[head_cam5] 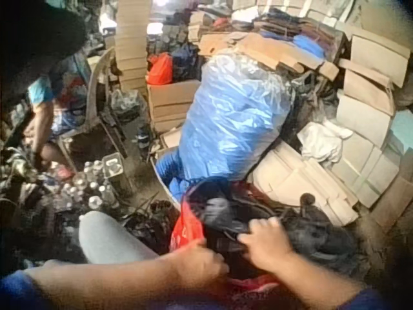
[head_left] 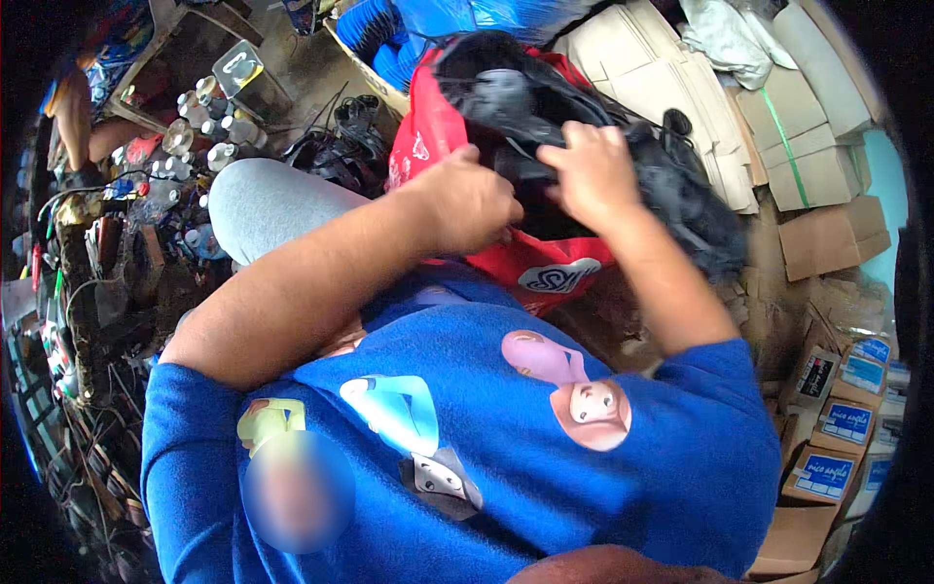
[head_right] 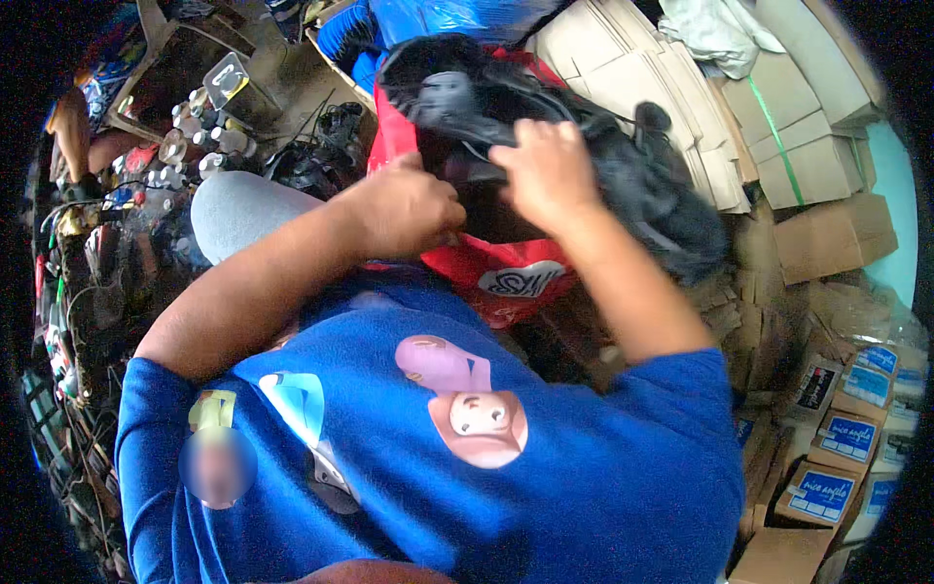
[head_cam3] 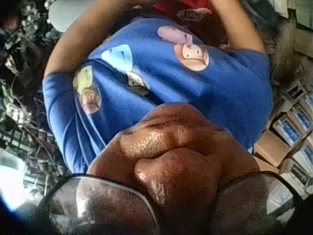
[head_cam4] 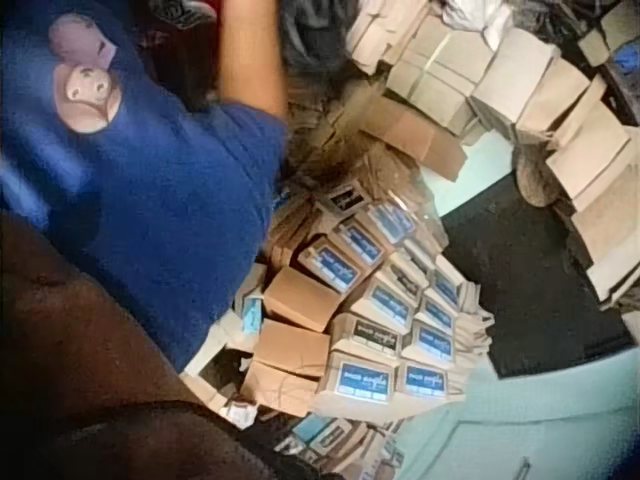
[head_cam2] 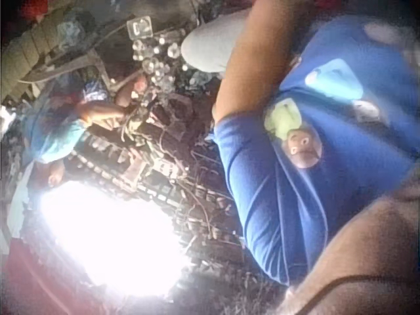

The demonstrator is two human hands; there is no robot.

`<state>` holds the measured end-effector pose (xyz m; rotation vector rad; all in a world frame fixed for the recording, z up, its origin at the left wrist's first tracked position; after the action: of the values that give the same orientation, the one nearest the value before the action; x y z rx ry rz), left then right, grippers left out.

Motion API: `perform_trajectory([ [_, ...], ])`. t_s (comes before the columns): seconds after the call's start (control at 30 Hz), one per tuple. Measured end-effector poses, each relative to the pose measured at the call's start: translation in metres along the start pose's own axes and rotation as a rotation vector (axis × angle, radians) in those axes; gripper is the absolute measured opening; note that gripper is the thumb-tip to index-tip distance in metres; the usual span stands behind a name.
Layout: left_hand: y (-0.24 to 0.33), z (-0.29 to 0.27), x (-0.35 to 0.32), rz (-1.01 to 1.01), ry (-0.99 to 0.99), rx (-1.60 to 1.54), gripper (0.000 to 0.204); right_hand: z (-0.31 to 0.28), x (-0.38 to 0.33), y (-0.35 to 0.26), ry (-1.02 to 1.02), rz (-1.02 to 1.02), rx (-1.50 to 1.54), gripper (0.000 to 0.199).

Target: Sorting and preparing stacks of black shoe insoles using a needle and string.

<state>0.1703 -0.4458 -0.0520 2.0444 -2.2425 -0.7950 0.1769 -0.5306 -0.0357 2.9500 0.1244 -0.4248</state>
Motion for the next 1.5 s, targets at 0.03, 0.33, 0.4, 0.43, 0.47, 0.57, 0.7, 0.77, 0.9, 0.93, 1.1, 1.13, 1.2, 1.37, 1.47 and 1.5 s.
perform_trajectory([
  [0.03, -0.006, -0.001, -0.003, -0.048, -0.046, 0.150, 0.016, -0.005, -0.010, 0.011, -0.069, -0.032, 0.073, 0.028],
  [0.33, -0.026, -0.036, -0.017, -0.041, 0.239, 0.570, 0.004, 0.085, 0.042, -0.009, -0.579, 0.028, -0.154, 0.015],
  [0.4, -0.028, -0.028, -0.014, -0.071, 0.168, 0.613, 0.005, 0.089, 0.069, -0.031, -0.365, 0.014, -0.174, 0.016],
  [0.43, -0.032, -0.027, -0.019, -0.079, 0.200, 0.585, 0.005, 0.094, 0.073, -0.032, -0.443, 0.015, -0.206, 0.017],
  [0.47, -0.036, -0.027, -0.023, -0.083, 0.234, 0.558, 0.004, 0.091, 0.071, -0.029, -0.443, 0.018, -0.209, 0.017],
  [0.57, -0.042, -0.027, -0.032, -0.064, 0.294, 0.496, 0.003, 0.064, 0.050, -0.024, -0.267, -0.028, -0.081, 0.021],
  [0.7, -0.051, -0.052, -0.061, 0.038, 0.389, 0.019, 0.023, 0.022, 0.042, -0.027, -0.339, -0.135, 0.194, 0.032],
  [0.77, -0.074, -0.072, -0.105, -0.006, 0.504, -0.332, 0.042, -0.003, 0.041, -0.031, -0.278, -0.251, 0.440, 0.037],
  [0.9, -0.147, -0.040, -0.233, -0.437, 0.661, -0.307, 0.025, -0.092, 0.070, -0.037, 0.132, -0.304, 0.598, 0.021],
  [0.93, -0.165, -0.014, -0.262, -0.688, 0.638, -0.471, 0.019, -0.114, 0.088, -0.054, 0.300, -0.342, 0.700, 0.019],
  [1.1, -0.147, 0.022, -0.299, -0.655, 0.819, -0.479, 0.016, 0.000, 0.265, -0.135, 0.343, -0.395, 1.143, 0.053],
  [1.13, -0.142, 0.031, -0.308, -0.697, 0.810, -0.486, 0.018, 0.043, 0.283, -0.156, -0.040, -0.177, 1.396, 0.083],
  [1.2, -0.136, 0.040, -0.320, -0.808, 0.808, -0.496, 0.020, 0.096, 0.300, -0.163, -0.250, -0.088, 1.382, 0.106],
  [1.37, -0.138, 0.054, -0.343, -0.921, 0.868, -0.675, 0.024, 0.253, 0.298, -0.173, -0.704, 0.094, 0.813, 0.141],
  [1.47, -0.135, 0.059, -0.358, -0.984, 0.883, -0.680, 0.024, 0.223, 0.282, -0.192, -0.672, 0.212, 0.667, 0.135],
  [1.5, -0.135, 0.062, -0.363, -1.008, 0.875, -0.706, 0.025, 0.220, 0.282, -0.189, -0.617, 0.291, 0.627, 0.132],
])
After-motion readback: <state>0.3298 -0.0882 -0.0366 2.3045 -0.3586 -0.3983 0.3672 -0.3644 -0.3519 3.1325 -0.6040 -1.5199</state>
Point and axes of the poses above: each hand's wrist, its own x-axis towards the middle knuckle, its own z-axis out of the palm, y = z × x, the point moved 9 cm from there along x, towards the middle knuckle, and after that the axes turned 15 degrees about -y, right-handed, at the moved point
